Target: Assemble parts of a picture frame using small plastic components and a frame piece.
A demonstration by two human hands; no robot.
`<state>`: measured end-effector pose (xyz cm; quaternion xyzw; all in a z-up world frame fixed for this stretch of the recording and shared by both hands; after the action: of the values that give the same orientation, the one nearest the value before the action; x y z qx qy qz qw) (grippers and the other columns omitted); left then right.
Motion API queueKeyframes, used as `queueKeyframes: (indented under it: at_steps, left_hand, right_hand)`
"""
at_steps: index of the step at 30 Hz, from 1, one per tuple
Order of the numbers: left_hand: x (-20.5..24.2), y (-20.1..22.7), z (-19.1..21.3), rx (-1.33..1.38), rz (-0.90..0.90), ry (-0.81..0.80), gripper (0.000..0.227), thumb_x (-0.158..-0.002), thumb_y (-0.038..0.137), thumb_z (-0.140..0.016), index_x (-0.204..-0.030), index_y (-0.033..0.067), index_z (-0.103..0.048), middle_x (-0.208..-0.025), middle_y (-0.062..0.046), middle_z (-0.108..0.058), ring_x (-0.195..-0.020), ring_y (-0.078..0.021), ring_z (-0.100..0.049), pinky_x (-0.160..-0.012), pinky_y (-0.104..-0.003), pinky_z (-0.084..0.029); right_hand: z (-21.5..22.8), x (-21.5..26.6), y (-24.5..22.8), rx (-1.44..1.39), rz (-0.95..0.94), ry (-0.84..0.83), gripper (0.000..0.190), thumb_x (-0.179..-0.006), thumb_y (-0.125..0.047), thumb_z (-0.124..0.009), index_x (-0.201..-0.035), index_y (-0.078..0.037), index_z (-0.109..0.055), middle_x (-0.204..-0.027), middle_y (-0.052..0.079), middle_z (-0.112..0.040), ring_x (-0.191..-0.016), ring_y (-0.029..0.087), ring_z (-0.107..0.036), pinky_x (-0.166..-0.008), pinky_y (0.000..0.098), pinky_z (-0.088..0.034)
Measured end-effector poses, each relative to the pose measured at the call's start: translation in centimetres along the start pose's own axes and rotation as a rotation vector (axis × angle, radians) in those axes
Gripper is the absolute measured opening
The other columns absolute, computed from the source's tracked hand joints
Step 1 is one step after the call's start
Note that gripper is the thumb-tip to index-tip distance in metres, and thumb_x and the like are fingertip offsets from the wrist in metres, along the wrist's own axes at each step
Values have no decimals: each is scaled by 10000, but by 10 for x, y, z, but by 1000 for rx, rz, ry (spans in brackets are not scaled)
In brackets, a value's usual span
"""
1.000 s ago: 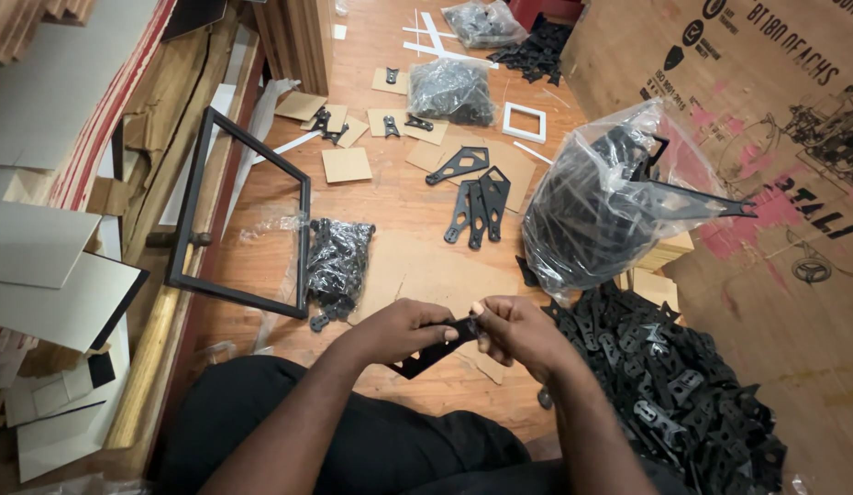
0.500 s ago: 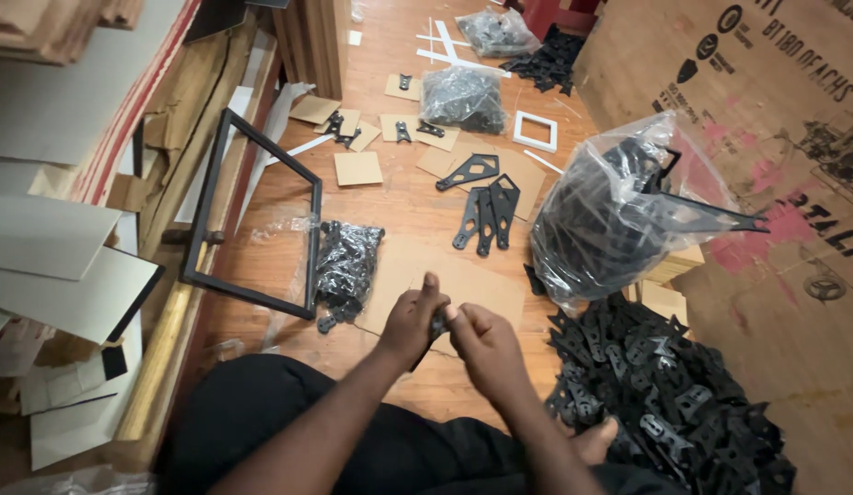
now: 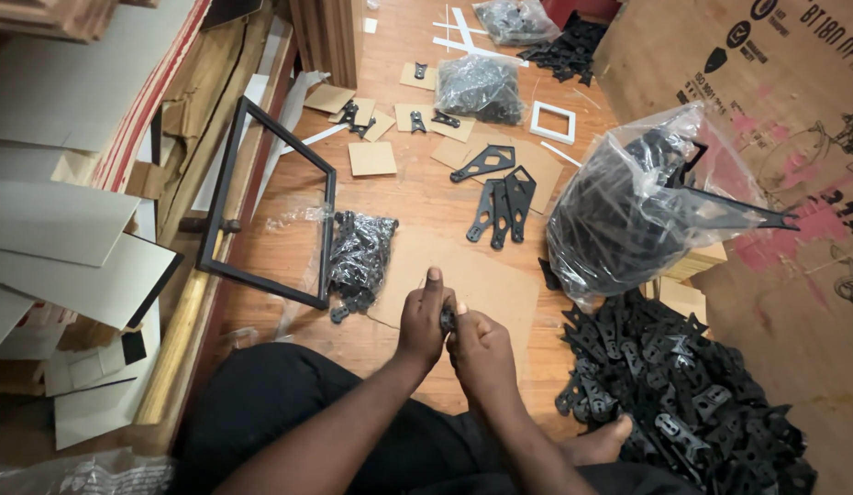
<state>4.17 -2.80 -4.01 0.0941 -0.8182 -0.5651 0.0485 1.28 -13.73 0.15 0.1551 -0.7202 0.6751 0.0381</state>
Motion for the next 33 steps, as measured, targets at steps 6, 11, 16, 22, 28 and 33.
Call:
queueKeyframes:
  at_steps: [6,11,16,22,28,33]
  left_hand:
    - [1,-1,-3,70,100,-58,719,-1078,598,-329,-539,124,-380,-522,44,-309,-495,-89,-307,-475,-300,-255]
    - [0,3,-12,91,126,-116,655,-1033,579,-394,-611,100,-541,-544,28,-435,-510,-89,-421,-500,-274,-341]
    - [-4,1,-7,57,89,-138,672,-1070,574,-406,-612,93,-512,-557,30,-426,-520,-85,-407,-507,-275,-341]
    - [-13,39,-2,-346,-77,-66,667,-1049,536,-449,-647,26,-603,-555,-42,-559,-546,-133,-541,-553,-335,-467]
    - [-11,64,0,-592,-177,-33,646,-1038,484,-471,-639,4,-633,-518,-118,-580,-497,-247,-623,-554,-395,-484]
    - [-17,55,10,-537,-182,-123,639,-1032,481,-485,-641,-4,-625,-521,-128,-593,-494,-263,-641,-555,-404,-492]
  right_hand:
    - [2,3,-7,6,-8,-127,422,-1048,-370,-548,-717,-108,-536,-574,-46,-452,-454,51,-350,-417,242,-260]
    - [7,-5,-8,152,86,-137,408,-1049,-376,-515,-773,-91,-612,-599,-49,-483,-502,47,-382,-458,234,-307]
    - [4,4,-19,141,125,-118,402,-1047,-344,-520,-770,-65,-602,-604,-42,-485,-525,58,-393,-481,255,-323]
    - [6,28,-67,572,442,91,431,-1033,-274,-570,-707,3,-520,-547,56,-437,-531,108,-392,-493,320,-353]
    - [4,32,-64,597,541,104,414,-1037,-266,-565,-716,-9,-512,-553,46,-447,-516,112,-390,-485,316,-352]
    - [9,4,-23,72,-113,-257,395,-1019,-314,-546,-699,-83,-535,-550,-10,-455,-442,103,-341,-414,272,-244]
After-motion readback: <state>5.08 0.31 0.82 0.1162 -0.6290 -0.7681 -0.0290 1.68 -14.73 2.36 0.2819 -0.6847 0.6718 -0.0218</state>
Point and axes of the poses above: each hand's wrist, its own x-axis away from the middle knuckle, its own z-axis out of the back of the hand, y = z × x, the point moved 6 cm from there along -x, towards the middle knuckle
